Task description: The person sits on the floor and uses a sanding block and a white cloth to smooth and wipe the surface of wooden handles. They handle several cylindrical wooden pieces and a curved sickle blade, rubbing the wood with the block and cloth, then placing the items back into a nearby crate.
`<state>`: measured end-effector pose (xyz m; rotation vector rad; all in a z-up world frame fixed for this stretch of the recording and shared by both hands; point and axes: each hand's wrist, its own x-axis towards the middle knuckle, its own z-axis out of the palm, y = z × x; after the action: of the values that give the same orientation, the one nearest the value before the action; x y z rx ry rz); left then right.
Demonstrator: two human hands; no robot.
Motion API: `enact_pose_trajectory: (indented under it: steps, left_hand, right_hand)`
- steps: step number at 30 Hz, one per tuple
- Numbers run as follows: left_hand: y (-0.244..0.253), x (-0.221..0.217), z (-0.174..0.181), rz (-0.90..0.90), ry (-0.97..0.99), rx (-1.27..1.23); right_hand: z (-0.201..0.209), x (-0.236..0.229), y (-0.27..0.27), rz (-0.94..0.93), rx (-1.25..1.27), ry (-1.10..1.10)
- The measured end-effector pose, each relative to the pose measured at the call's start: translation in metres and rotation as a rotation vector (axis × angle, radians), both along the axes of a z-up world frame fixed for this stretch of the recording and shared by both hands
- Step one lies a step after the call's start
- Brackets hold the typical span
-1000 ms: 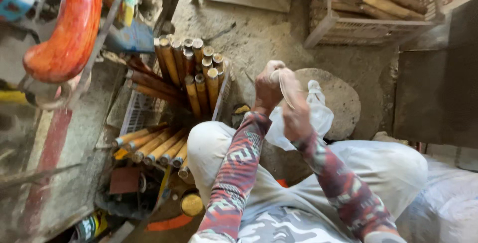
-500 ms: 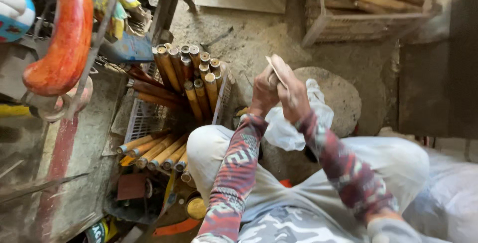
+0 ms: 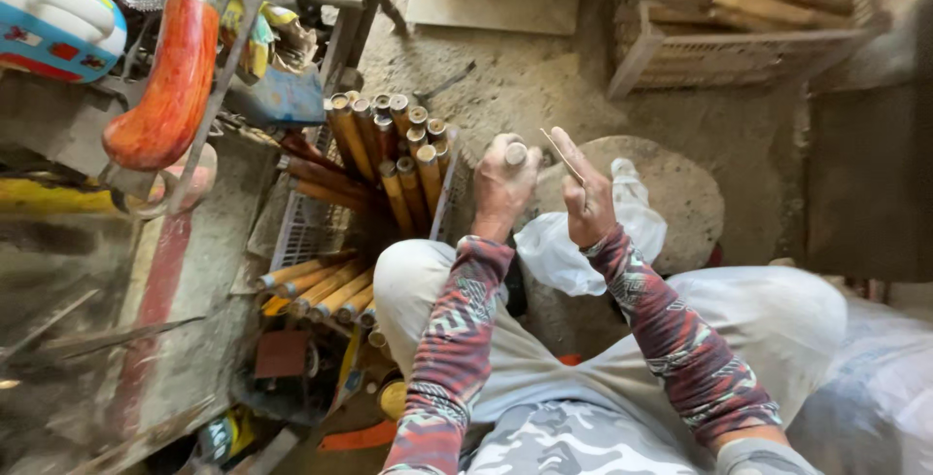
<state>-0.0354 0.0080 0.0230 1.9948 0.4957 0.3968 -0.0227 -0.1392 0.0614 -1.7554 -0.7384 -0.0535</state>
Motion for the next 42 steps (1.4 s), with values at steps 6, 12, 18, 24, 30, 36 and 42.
enact_pose_trajectory:
  steps: [6, 12, 18, 24, 30, 36, 42]
  left_hand:
    - [-0.023, -0.019, -0.014, 0.193, -0.216, -0.136]
    - [-0.021, -0.024, -0.032, 0.037, -0.343, -0.053]
    - [-0.009, -0.025, -0.049, -0.186, -0.429, -0.023]
    - [0.006, -0.014, -0.037, -0.353, -0.398, -0.134]
    - [0.021, -0.004, 0.003, -0.366, -0.113, -0.075]
    - [0.021, -0.018, 0.007, 0.026, 0.018, -0.269]
    - [-0.010, -0.025, -0.038, 0.172, -0.438, -0.308]
  right_hand:
    - [0.000, -0.045, -0.001, -0.002, 0.013, 0.039]
    - [0.008, -0.053, 0.007, 0.021, -0.011, 0.025]
    - [0.014, -0.024, 0.021, 0.080, -0.091, -0.073]
    - [0.041, -0.023, 0.012, 0.111, -0.085, -0.151]
    - [0.017, 0.004, 0.006, 0.094, -0.042, -0.093]
    - [-0.001, -0.023, 0.006, -0.027, 0.072, -0.021]
    - [0.009, -0.044, 0.015, 0.024, 0.075, 0.007]
